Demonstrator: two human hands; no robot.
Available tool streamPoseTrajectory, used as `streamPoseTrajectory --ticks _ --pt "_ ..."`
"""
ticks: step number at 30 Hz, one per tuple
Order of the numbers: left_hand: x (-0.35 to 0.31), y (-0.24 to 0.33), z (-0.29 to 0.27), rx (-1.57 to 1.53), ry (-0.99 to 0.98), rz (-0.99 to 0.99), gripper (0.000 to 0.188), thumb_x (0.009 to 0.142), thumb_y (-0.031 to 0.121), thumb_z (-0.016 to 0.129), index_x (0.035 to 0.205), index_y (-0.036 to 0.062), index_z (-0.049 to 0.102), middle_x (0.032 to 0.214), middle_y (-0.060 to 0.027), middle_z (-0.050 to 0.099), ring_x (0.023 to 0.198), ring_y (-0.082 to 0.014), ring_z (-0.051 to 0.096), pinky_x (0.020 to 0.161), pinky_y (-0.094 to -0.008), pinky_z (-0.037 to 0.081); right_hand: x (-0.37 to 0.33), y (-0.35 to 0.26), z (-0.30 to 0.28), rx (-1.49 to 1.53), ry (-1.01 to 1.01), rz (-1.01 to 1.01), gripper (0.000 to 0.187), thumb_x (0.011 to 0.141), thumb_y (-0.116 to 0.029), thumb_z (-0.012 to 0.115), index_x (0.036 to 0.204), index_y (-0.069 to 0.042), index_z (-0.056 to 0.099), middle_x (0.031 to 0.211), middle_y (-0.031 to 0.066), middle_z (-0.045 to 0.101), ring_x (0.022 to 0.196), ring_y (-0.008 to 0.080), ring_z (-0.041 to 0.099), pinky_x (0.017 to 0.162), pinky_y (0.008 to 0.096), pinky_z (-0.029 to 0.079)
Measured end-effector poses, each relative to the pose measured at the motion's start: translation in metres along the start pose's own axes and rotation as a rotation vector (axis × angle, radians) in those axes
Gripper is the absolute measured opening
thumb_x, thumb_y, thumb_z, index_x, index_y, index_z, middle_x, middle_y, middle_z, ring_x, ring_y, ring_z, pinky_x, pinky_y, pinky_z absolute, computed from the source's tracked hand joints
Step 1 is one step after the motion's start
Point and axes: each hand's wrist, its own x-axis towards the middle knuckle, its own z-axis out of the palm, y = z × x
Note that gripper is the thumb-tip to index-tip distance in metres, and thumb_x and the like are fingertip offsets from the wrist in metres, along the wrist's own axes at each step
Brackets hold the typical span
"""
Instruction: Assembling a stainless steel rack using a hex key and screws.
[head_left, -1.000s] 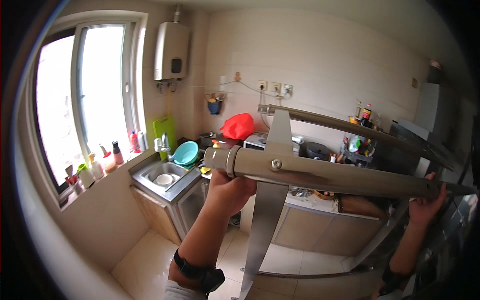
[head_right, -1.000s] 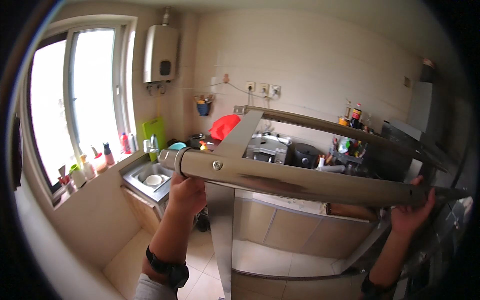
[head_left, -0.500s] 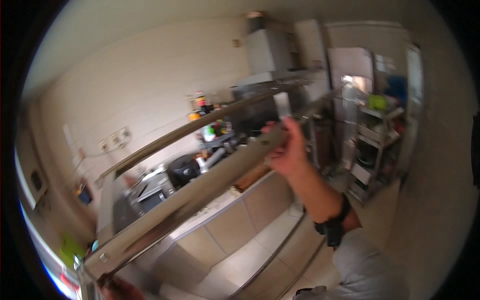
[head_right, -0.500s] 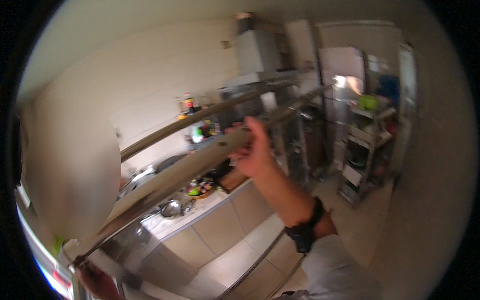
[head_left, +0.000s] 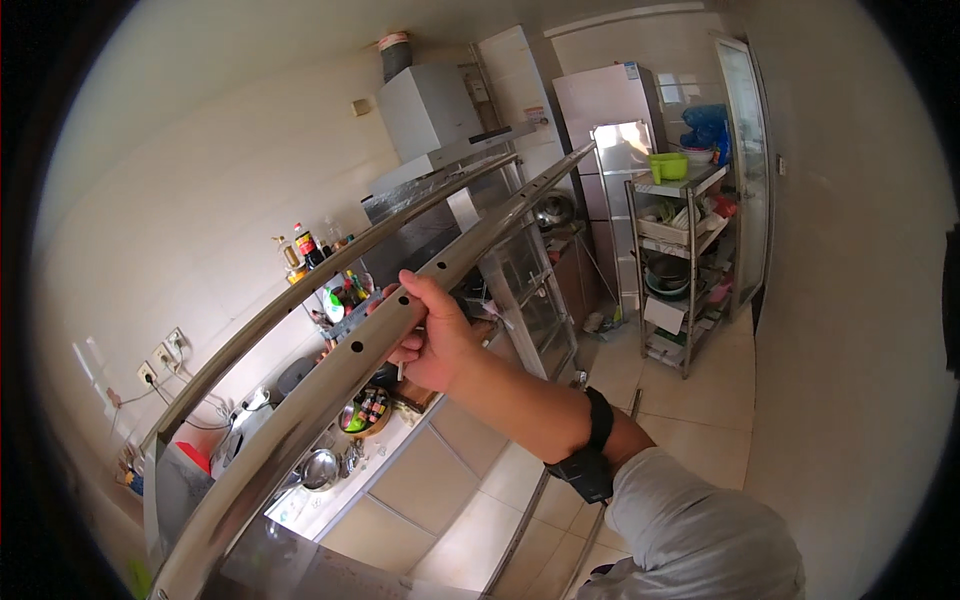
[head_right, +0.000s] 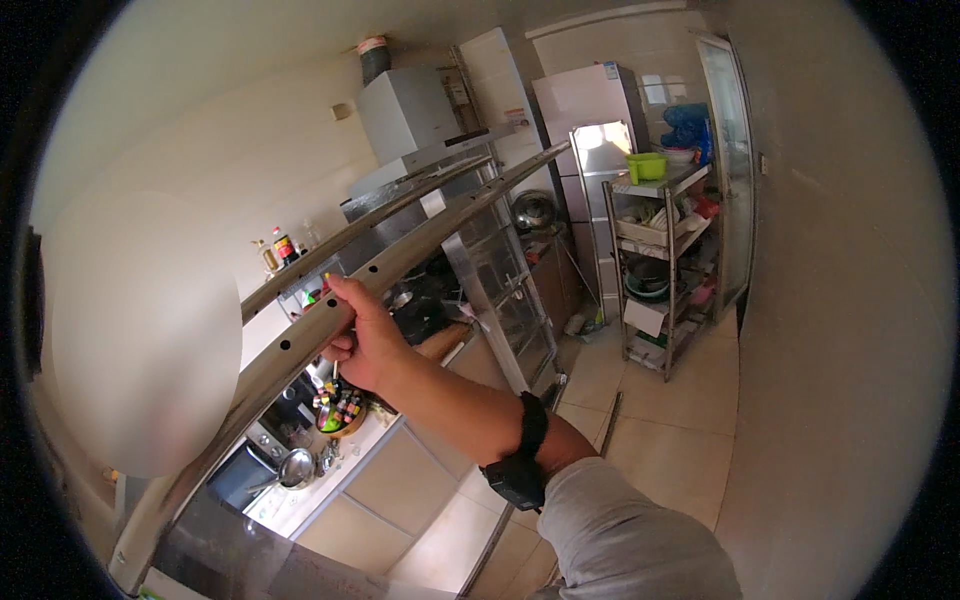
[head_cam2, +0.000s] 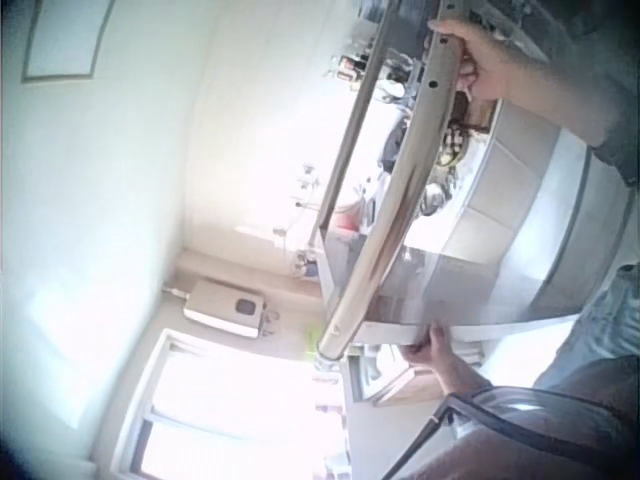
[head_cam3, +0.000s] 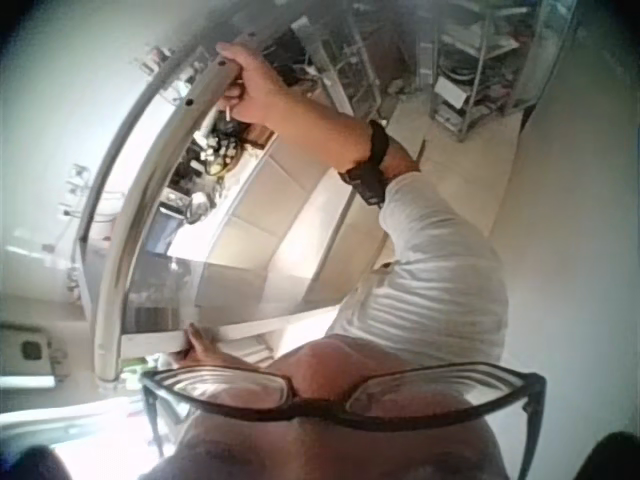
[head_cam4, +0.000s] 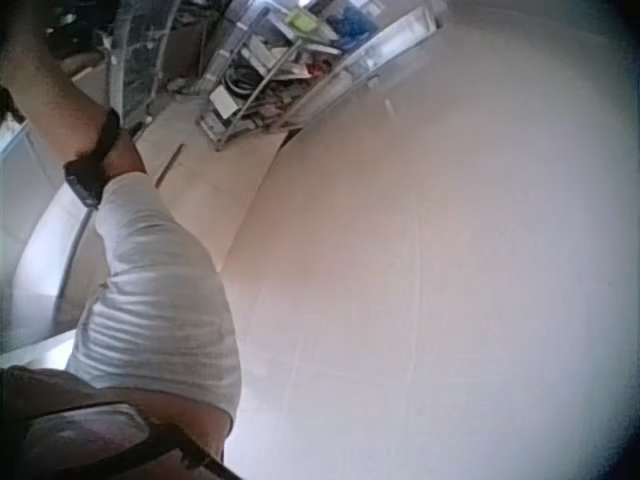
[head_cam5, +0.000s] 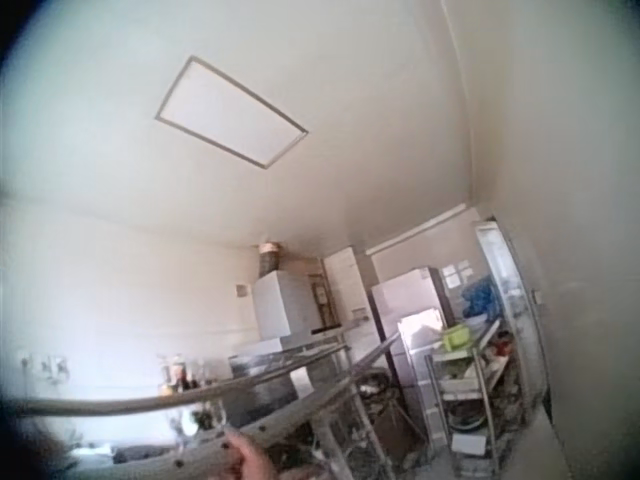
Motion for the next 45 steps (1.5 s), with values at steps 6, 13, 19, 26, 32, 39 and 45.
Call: streamPoseTrajectory --ticks 6,13,19,26,32,39,45 --pt "-0.012 -0.004 0.018 -0.012 0.061 0.009 0.061 0.071 0.009 0.073 0.121 -0.0043 0.041 0.108 -0.0203 0.054 0.088 -0.0251 0.056 0.067 -0.0349 0.051 0.002 -0.023 -0.007 0.006 -0.021 -0.016 0.025 0.078 -0.037 0.064 0.081 -0.014 0.054 0.079 0.0078 0.060 0.039 0.0055 0.033 0.037 0.0194 0.024" --pt "-0.030 0.027 0.054 -0.176 0.104 0.093 0.069 0.061 0.021 0.078 0.115 -0.0048 0.044 0.106 -0.0163 0.054 0.089 -0.0224 0.054 0.078 -0.0386 0.046 -0.007 -0.054 -0.024 0.006 -0.015 -0.003 0.023 0.078 -0.036 0.065 0.080 -0.015 0.055 0.079 0.0082 0.061 0.039 0.0054 0.033 0.038 0.0191 0.025" --pt "-0.050 0.031 0.057 -0.196 0.145 0.139 0.070 0.060 0.022 0.078 0.115 -0.0048 0.044 0.106 -0.0163 0.054 0.088 -0.0225 0.054 0.078 -0.0385 0.046 -0.026 -0.085 -0.018 0.008 -0.057 -0.013 0.022 0.079 -0.034 0.064 0.081 -0.014 0.056 0.080 0.0093 0.061 0.039 0.0058 0.034 0.039 0.0188 0.027" --pt "-0.062 0.038 0.068 -0.232 0.145 0.156 0.070 0.060 0.023 0.078 0.115 -0.0048 0.044 0.105 -0.0162 0.054 0.088 -0.0226 0.054 0.078 -0.0384 0.046 -0.049 -0.116 -0.014 0.010 -0.057 -0.037 0.023 0.078 -0.035 0.064 0.083 -0.013 0.057 0.083 0.0099 0.062 0.039 0.0058 0.036 0.038 0.0188 0.027" --pt "-0.070 0.042 0.078 -0.269 0.133 0.150 0.071 0.059 0.023 0.078 0.115 -0.0048 0.044 0.105 -0.0162 0.054 0.087 -0.0227 0.054 0.077 -0.0383 0.046 -0.069 -0.135 -0.023 -0.044 0.017 -0.078 0.025 0.079 -0.038 0.061 0.083 -0.013 0.057 0.086 0.0086 0.062 0.040 0.0048 0.037 0.038 0.0175 0.027" --pt "-0.082 0.049 0.090 -0.302 0.114 0.153 0.072 0.059 0.024 0.079 0.115 -0.0048 0.044 0.105 -0.0161 0.054 0.087 -0.0228 0.054 0.077 -0.0382 0.045 -0.088 -0.155 -0.028 -0.026 0.127 -0.100 0.025 0.079 -0.038 0.062 0.082 -0.013 0.057 0.086 0.0084 0.062 0.041 0.0043 0.037 0.038 0.0171 0.027" --pt "-0.096 0.055 0.100 -0.305 0.123 0.168 0.072 0.059 0.025 0.079 0.115 -0.0048 0.044 0.104 -0.0161 0.054 0.086 -0.0229 0.054 0.077 -0.0381 0.045 -0.089 -0.183 -0.037 -0.030 0.038 -0.124 0.025 0.079 -0.037 0.062 0.082 -0.013 0.057 0.086 0.0093 0.062 0.040 0.0045 0.036 0.038 0.0171 0.026"
